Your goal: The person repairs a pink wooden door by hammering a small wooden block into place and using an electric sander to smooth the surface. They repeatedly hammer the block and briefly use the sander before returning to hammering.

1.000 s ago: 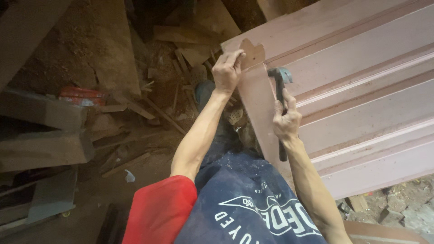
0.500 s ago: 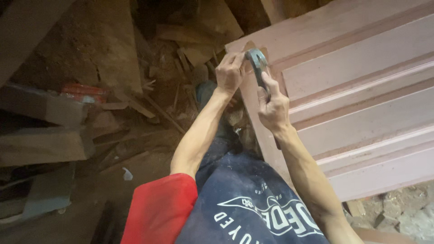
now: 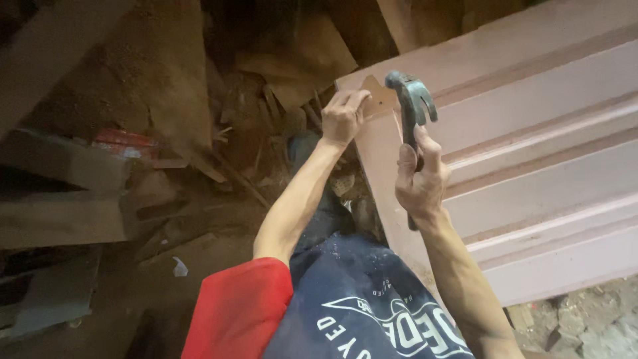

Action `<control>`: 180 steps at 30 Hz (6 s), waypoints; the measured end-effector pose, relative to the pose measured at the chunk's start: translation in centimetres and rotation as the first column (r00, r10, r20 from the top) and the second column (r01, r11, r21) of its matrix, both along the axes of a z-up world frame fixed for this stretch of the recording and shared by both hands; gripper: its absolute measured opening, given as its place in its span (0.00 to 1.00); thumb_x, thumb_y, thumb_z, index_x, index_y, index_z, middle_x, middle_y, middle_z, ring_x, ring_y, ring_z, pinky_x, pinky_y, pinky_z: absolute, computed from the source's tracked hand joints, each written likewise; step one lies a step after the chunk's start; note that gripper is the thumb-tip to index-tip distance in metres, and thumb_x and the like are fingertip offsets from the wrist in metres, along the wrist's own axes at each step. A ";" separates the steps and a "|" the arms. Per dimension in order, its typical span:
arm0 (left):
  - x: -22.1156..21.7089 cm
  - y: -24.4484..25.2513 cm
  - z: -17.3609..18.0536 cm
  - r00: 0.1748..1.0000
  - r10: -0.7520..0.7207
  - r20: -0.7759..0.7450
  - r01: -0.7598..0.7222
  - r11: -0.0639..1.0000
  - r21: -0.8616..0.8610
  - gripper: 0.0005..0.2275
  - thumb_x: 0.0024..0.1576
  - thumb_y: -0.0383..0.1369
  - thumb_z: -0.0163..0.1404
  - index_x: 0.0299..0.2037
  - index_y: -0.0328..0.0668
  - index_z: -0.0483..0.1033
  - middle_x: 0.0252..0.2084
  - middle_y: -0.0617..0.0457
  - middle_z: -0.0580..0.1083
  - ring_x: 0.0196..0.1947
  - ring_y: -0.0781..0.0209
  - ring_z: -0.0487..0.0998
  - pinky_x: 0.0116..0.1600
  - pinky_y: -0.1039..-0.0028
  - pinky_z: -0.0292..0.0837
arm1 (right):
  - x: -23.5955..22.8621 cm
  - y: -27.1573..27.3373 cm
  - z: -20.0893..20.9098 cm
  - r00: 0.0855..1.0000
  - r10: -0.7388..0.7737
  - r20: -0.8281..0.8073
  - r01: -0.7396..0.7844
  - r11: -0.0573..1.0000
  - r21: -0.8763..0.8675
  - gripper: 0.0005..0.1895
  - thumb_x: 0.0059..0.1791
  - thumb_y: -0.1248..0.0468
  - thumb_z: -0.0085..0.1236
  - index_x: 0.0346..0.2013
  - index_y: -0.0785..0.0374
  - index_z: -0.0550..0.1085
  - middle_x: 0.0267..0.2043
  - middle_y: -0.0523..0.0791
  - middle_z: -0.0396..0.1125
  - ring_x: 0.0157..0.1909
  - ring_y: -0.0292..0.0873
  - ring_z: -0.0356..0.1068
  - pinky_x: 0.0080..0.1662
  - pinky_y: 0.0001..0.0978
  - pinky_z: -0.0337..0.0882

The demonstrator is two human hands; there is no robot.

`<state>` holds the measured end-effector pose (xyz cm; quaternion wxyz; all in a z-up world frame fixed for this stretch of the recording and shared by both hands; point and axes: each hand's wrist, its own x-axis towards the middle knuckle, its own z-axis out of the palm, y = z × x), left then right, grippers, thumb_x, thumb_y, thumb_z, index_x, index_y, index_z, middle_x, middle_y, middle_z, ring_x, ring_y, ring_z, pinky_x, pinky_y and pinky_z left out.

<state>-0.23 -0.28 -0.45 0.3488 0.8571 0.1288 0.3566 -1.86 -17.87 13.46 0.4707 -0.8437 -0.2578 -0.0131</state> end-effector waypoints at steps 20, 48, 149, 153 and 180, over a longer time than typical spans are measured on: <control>-0.9 0.5 0.3 1.000 -0.028 0.007 0.028 0.996 -0.081 0.19 0.52 0.35 0.61 0.53 0.42 0.77 0.42 0.44 0.78 0.43 0.47 0.79 0.48 0.63 0.77 | 0.9 -0.3 -0.8 0.997 0.061 0.042 -0.053 0.984 -0.169 0.18 0.61 0.66 0.51 0.66 0.61 0.63 0.36 0.52 0.73 0.26 0.38 0.69 0.27 0.31 0.68; -0.1 -1.5 -1.3 0.994 0.061 -0.096 -0.068 0.995 -0.068 0.06 0.56 0.32 0.59 0.43 0.48 0.82 0.38 0.53 0.80 0.40 0.50 0.79 0.46 0.64 0.77 | 1.0 -0.2 -0.4 0.999 0.035 0.002 -0.033 0.976 -0.217 0.20 0.58 0.68 0.52 0.65 0.61 0.68 0.34 0.53 0.70 0.29 0.44 0.70 0.35 0.36 0.71; 1.4 -2.0 -1.3 0.984 0.173 -0.039 -0.175 0.984 -0.046 0.05 0.52 0.28 0.60 0.35 0.50 0.82 0.41 0.58 0.79 0.57 0.39 0.71 0.64 0.54 0.68 | 2.1 1.0 -0.8 0.992 0.004 -0.130 -0.022 0.990 -0.137 0.18 0.57 0.69 0.52 0.63 0.65 0.67 0.24 0.47 0.65 0.24 0.36 0.64 0.27 0.32 0.66; -0.1 -1.9 -1.4 0.985 0.164 -0.052 -0.167 0.984 -0.058 0.05 0.52 0.27 0.60 0.37 0.49 0.82 0.42 0.56 0.79 0.57 0.39 0.71 0.65 0.54 0.67 | 1.2 1.2 -0.8 0.990 0.072 0.125 -0.074 0.997 0.016 0.16 0.61 0.67 0.46 0.63 0.64 0.64 0.34 0.52 0.70 0.32 0.42 0.70 0.37 0.37 0.71; 0.5 -2.2 -1.3 0.986 0.155 -0.055 -0.157 0.987 -0.044 0.05 0.52 0.28 0.61 0.36 0.50 0.82 0.43 0.57 0.78 0.57 0.39 0.71 0.63 0.55 0.68 | 0.4 -0.3 -2.8 0.996 -0.046 -0.077 0.037 0.992 -0.121 0.19 0.55 0.70 0.54 0.62 0.61 0.68 0.26 0.52 0.65 0.25 0.42 0.65 0.30 0.39 0.68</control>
